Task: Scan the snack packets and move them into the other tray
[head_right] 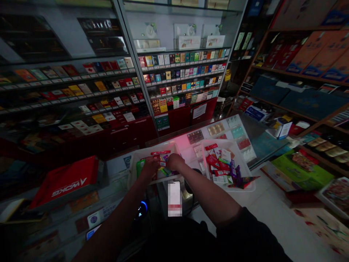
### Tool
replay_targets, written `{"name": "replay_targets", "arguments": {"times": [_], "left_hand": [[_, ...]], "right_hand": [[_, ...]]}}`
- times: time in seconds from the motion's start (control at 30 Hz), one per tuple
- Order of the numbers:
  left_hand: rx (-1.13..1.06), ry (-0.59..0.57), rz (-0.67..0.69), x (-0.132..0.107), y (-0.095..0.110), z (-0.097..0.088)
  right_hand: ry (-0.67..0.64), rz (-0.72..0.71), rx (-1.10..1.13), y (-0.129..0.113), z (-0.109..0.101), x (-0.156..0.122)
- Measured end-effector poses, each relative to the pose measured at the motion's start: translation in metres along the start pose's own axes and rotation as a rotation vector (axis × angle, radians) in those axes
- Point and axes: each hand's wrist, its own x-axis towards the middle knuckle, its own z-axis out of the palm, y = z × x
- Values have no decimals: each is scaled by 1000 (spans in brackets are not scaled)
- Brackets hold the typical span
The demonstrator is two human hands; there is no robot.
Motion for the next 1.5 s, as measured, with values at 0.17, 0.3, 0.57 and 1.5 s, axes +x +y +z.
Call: {"name": "replay_targets", "arguments": {"times": [0.17, 0.3, 0.57, 1.5], "left_hand": [[-182, -94, -19, -6, 2, 7], [-299, -131, 6, -5, 4, 21], [-381, -205, -8, -7, 24, 54], [454, -159, 236, -14, 50, 126]], "right_hand": [[-11, -108, 25, 26, -23, -13], [1, -76, 60, 56, -36, -27], [152, -5, 366, 124, -43, -46], [306, 121, 333, 206, -14, -82]]}}
